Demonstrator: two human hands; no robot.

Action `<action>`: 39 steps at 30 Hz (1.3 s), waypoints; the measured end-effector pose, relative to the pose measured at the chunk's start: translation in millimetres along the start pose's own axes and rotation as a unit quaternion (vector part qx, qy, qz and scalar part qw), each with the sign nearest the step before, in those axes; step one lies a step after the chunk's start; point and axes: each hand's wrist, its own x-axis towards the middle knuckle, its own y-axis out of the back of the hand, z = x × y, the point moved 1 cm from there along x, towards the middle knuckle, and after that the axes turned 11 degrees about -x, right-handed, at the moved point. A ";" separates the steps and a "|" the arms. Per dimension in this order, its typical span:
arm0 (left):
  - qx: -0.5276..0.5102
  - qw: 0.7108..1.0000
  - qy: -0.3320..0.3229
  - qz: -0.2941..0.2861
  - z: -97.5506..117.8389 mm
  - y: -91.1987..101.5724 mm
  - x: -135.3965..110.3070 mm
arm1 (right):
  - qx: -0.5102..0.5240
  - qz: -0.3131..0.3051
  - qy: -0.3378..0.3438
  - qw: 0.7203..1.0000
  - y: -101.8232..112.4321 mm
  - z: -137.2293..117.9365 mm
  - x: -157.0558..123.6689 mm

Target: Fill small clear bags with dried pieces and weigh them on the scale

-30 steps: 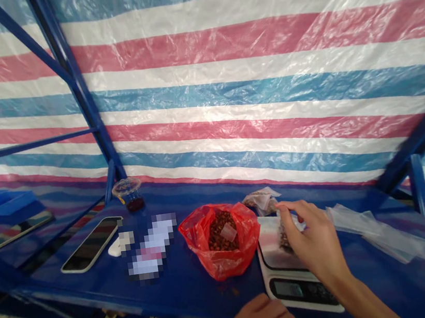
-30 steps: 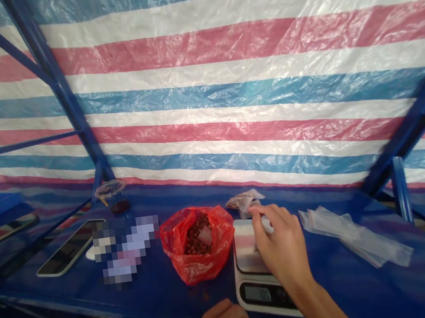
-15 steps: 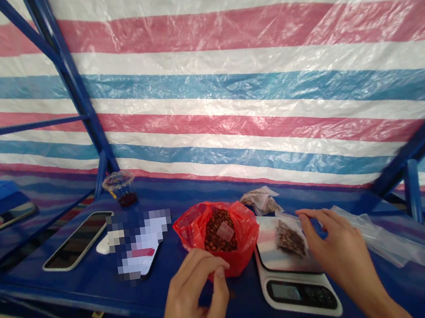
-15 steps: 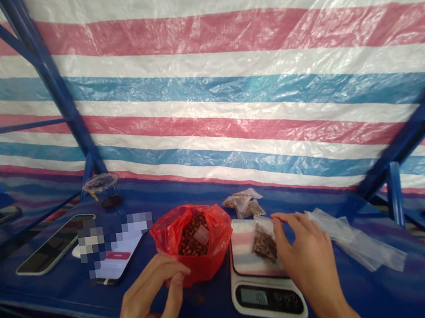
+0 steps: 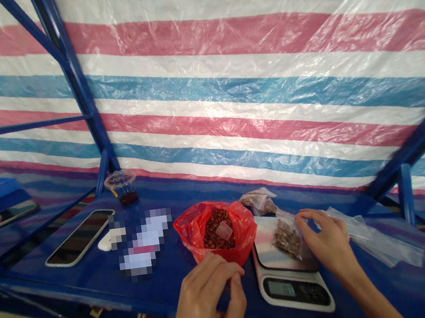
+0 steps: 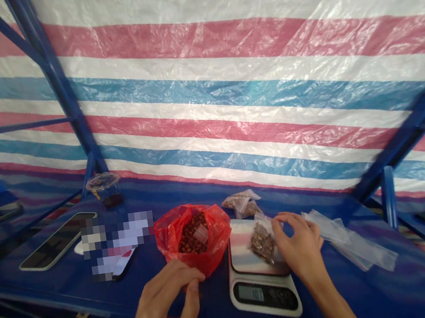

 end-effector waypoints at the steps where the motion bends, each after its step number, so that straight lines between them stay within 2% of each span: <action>1: -0.001 1.000 -0.001 -0.004 0.6 -1.1 0.1 | 0.037 -0.003 -0.006 0.999 6.2 -7.4 0.2; 4: -0.009 1.000 0.007 -0.014 0.3 -4.8 -0.1 | 0.169 -0.021 -0.074 0.983 25.6 -36.9 -6.7; 7: -0.034 0.999 0.017 -0.023 -2.4 -8.6 -1.9 | 0.253 0.023 -0.079 0.964 41.5 -73.8 -25.4; 10: -0.056 0.998 0.034 -0.013 -4.8 -10.3 -4.9 | 0.292 0.040 0.016 0.955 49.3 -107.9 -49.4; 14: -0.047 0.997 0.054 0.019 -5.1 -9.7 -7.6 | 0.264 -0.018 0.185 0.947 47.9 -139.0 -75.8; 16: -0.054 0.994 0.082 0.037 -5.9 -9.7 -8.1 | 0.269 -0.049 0.229 0.934 44.1 -147.7 -83.6; 18: -0.074 0.987 0.130 0.052 -8.5 -10.4 -8.1 | 0.284 -0.074 0.235 0.927 39.6 -152.6 -88.2; 22: -0.121 0.964 0.231 0.057 -17.6 -13.0 -6.1 | 0.302 -0.131 0.185 0.926 30.2 -154.6 -91.1; 26: -0.182 0.932 0.307 0.059 -26.2 -14.4 -3.8 | 0.342 -0.200 0.086 0.914 21.4 -154.7 -92.1; 30: -0.203 0.927 0.311 0.051 -31.3 -13.2 -1.4 | 0.427 -0.298 -0.030 0.853 11.1 -157.6 -93.6; 32: -0.196 0.931 0.303 0.048 -32.7 -11.9 0.8 | 0.451 -0.321 -0.064 0.830 5.8 -159.4 -93.9; 35: -0.189 0.932 0.305 0.040 -33.8 -11.1 3.5 | 0.437 -0.311 -0.084 0.840 -0.9 -161.5 -93.3; 39: -0.161 0.929 0.331 0.030 -33.5 -14.8 1.6 | 0.377 -0.255 -0.098 0.885 -4.7 -161.2 -89.2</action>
